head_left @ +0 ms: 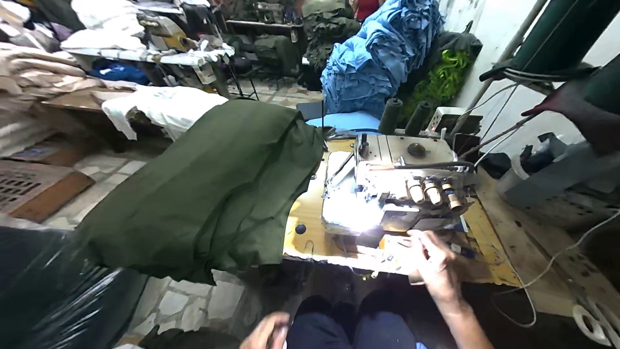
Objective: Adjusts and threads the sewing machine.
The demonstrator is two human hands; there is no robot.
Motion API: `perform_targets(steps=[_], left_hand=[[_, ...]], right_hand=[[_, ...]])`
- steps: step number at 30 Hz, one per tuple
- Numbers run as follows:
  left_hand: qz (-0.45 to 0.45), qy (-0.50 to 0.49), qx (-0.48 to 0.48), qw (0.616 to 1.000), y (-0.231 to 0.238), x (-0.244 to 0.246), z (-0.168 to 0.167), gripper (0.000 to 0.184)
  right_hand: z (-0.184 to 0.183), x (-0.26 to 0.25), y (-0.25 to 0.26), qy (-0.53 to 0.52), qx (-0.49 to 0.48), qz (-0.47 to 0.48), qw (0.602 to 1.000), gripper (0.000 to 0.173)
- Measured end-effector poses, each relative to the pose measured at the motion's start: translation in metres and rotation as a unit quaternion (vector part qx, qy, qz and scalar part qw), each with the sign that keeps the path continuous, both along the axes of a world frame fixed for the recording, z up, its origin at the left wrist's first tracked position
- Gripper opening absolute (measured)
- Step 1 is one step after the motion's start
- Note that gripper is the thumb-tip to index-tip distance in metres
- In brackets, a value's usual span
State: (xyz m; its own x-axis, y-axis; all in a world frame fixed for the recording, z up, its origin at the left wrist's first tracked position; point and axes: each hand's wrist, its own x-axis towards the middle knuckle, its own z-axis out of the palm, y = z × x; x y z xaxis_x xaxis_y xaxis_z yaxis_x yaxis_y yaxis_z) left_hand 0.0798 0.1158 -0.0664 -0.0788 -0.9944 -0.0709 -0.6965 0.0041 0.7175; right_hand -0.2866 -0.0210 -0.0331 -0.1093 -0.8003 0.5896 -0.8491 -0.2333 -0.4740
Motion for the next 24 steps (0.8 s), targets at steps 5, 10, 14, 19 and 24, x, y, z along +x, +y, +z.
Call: perform_targets(steps=[5, 10, 14, 19, 24], left_hand=[[0.062, 0.103, -0.302, 0.946, -0.102, -0.078, 0.068, 0.021], [0.051, 0.213, -0.146, 0.965, -0.172, -0.135, 0.106, 0.031], [0.014, 0.288, -0.043, 0.957, -0.190, -0.148, 0.113, 0.013], [-0.004, 0.234, -0.115, 0.965, -0.148, -0.136, 0.094, 0.018], [0.015, 0.252, -0.125, 0.959, -0.108, -0.137, 0.059, 0.016]], right_hand=[[-0.034, -0.072, 0.013, 0.129, 0.172, -0.049, 0.975, 0.043], [-0.042, -0.080, 0.020, 0.148, 0.085, -0.038, 0.985, 0.034], [-0.033, -0.084, 0.014, 0.169, 0.046, -0.047, 0.983, 0.025], [-0.003, -0.060, 0.015, -0.071, 0.108, -0.019, 0.991, 0.031], [0.047, 0.029, 0.010, -0.546, 0.426, 0.201, 0.693, 0.027]])
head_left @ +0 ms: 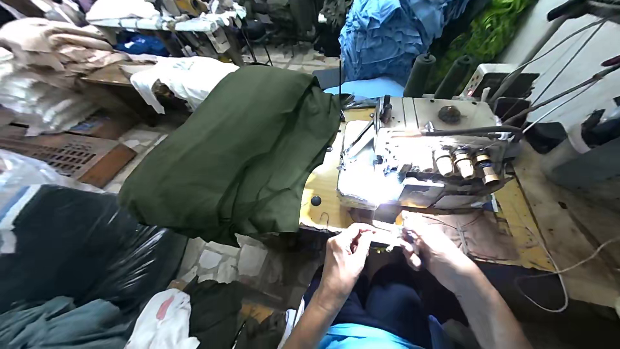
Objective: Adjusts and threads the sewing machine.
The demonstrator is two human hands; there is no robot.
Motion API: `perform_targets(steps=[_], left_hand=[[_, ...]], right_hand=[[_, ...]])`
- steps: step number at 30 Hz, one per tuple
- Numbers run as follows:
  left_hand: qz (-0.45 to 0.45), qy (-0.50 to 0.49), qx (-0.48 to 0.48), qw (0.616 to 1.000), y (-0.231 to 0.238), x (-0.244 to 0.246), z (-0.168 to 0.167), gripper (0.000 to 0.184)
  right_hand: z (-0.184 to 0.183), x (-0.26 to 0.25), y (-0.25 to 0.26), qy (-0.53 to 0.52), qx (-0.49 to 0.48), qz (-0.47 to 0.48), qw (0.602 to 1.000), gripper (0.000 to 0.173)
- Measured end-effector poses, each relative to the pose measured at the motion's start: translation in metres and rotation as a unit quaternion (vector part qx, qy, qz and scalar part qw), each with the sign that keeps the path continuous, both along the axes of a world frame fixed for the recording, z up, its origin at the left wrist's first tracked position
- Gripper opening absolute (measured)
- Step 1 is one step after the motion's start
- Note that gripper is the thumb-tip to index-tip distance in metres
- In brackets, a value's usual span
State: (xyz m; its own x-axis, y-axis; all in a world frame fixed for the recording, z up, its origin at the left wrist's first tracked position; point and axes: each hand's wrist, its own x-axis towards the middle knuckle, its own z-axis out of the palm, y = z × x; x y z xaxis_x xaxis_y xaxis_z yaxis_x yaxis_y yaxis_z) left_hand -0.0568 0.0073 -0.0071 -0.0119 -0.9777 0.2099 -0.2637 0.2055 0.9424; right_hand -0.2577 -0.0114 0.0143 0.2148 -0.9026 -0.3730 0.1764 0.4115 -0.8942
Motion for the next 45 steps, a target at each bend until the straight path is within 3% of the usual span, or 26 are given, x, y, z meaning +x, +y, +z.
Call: perform_targets(steps=[2, 6, 13, 16, 18, 20, 23, 25, 28, 30, 33, 36, 40, 45], left_hand=[[0.023, -0.019, -0.016, 0.999, 0.007, 0.001, -0.007, 0.016], [0.065, -0.062, -0.038, 0.995, 0.014, 0.004, -0.009, 0.016], [0.066, -0.058, -0.036, 0.995, 0.016, 0.006, -0.020, 0.016], [0.062, -0.113, -0.010, 0.992, 0.021, 0.020, -0.027, 0.016], [0.036, -0.177, 0.074, 0.981, 0.033, 0.040, -0.036, 0.016], [-0.007, -0.236, 0.183, 0.954, 0.044, 0.065, -0.051, 0.018], [-0.068, -0.298, 0.304, 0.902, 0.052, 0.087, -0.059, 0.037], [-0.054, -0.279, 0.274, 0.919, 0.053, 0.086, -0.054, 0.045], [0.043, -0.222, 0.052, 0.973, 0.037, 0.068, -0.027, 0.024], [0.096, -0.204, -0.101, 0.969, 0.011, 0.049, -0.001, 0.016], [0.123, -0.230, -0.204, 0.944, -0.031, 0.021, 0.037, 0.015], [0.098, -0.214, -0.166, 0.958, -0.066, -0.002, 0.051, 0.021], [0.017, -0.077, -0.039, 0.996, -0.091, -0.025, 0.054, 0.033], [0.066, -0.099, -0.043, 0.992, -0.093, -0.034, 0.042, 0.028]], right_hand=[[0.001, 0.019, -0.009, -0.032, -0.002, 0.072, 0.997, 0.026], [0.008, 0.033, -0.022, 0.032, -0.032, 0.131, 0.990, 0.020], [0.007, 0.047, -0.021, 0.060, -0.001, 0.085, 0.995, 0.029], [-0.009, 0.037, -0.016, 0.101, -0.091, 0.054, 0.989, 0.024], [-0.027, 0.017, -0.014, 0.191, -0.222, 0.043, 0.955, 0.017], [-0.040, -0.012, -0.011, 0.333, -0.321, 0.008, 0.887, 0.021], [-0.051, -0.054, -0.018, 0.497, -0.358, -0.033, 0.790, 0.024], [-0.067, -0.080, -0.026, 0.549, -0.380, -0.033, 0.744, 0.026], [-0.079, -0.097, -0.029, 0.592, -0.395, -0.044, 0.701, 0.031], [-0.077, -0.093, -0.026, 0.596, -0.407, -0.076, 0.688, 0.031], [-0.073, -0.080, -0.023, 0.572, -0.423, -0.107, 0.695, 0.025], [-0.067, -0.074, -0.015, 0.558, -0.411, -0.125, 0.710, 0.019], [-0.074, -0.097, 0.002, 0.583, -0.404, -0.184, 0.681, 0.022], [-0.077, -0.137, 0.022, 0.602, -0.355, -0.236, 0.676, 0.025]])
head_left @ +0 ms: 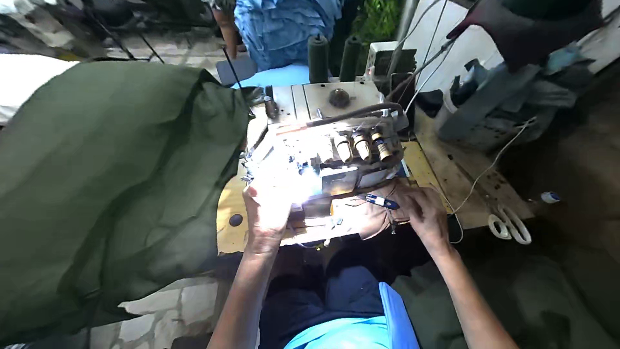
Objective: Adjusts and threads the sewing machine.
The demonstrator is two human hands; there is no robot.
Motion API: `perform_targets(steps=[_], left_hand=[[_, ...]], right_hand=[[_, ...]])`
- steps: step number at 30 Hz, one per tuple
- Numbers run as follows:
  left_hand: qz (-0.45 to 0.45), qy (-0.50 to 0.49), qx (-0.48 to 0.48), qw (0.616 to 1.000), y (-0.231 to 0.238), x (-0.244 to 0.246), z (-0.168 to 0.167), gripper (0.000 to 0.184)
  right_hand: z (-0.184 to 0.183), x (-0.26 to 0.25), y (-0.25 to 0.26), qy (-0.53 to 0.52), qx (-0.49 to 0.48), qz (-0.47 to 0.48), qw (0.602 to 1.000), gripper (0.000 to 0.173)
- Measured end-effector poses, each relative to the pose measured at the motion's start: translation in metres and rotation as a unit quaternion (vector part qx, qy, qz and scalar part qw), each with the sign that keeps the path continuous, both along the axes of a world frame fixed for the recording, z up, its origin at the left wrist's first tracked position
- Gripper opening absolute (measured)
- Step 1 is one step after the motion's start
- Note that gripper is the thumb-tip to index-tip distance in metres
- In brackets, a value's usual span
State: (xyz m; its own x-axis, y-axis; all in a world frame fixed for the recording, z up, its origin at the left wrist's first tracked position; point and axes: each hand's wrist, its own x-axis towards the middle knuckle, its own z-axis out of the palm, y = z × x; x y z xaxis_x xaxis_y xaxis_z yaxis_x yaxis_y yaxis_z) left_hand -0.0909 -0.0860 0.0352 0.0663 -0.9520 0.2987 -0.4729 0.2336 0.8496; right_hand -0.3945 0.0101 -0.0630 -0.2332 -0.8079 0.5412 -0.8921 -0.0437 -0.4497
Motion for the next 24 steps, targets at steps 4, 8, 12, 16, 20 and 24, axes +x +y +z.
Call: perform_targets(steps=[4, 8, 12, 16, 20, 24], left_hand=[[0.002, -0.027, -0.040, 0.999, -0.002, 0.002, -0.004, 0.019], [0.008, -0.104, -0.086, 0.991, -0.004, 0.006, -0.007, 0.018], [-0.003, -0.154, -0.132, 0.979, -0.005, 0.011, -0.013, 0.019], [0.021, -0.150, -0.151, 0.977, -0.005, 0.008, -0.018, 0.027], [0.045, -0.119, -0.140, 0.982, 0.003, 0.003, -0.023, 0.044], [0.061, -0.093, -0.147, 0.983, 0.000, 0.003, -0.020, 0.029]], right_hand=[[0.008, -0.024, 0.005, -0.059, 0.020, -0.048, 0.997, 0.021], [0.013, -0.023, -0.002, -0.085, 0.047, -0.061, 0.993, 0.020], [0.013, -0.015, -0.010, -0.104, 0.036, -0.033, 0.993, 0.020], [0.039, -0.003, -0.030, -0.122, -0.038, 0.000, 0.992, 0.025], [0.074, 0.017, -0.061, -0.121, -0.046, 0.041, 0.991, 0.029], [0.077, 0.022, -0.074, -0.074, -0.093, 0.076, 0.990, 0.022]])
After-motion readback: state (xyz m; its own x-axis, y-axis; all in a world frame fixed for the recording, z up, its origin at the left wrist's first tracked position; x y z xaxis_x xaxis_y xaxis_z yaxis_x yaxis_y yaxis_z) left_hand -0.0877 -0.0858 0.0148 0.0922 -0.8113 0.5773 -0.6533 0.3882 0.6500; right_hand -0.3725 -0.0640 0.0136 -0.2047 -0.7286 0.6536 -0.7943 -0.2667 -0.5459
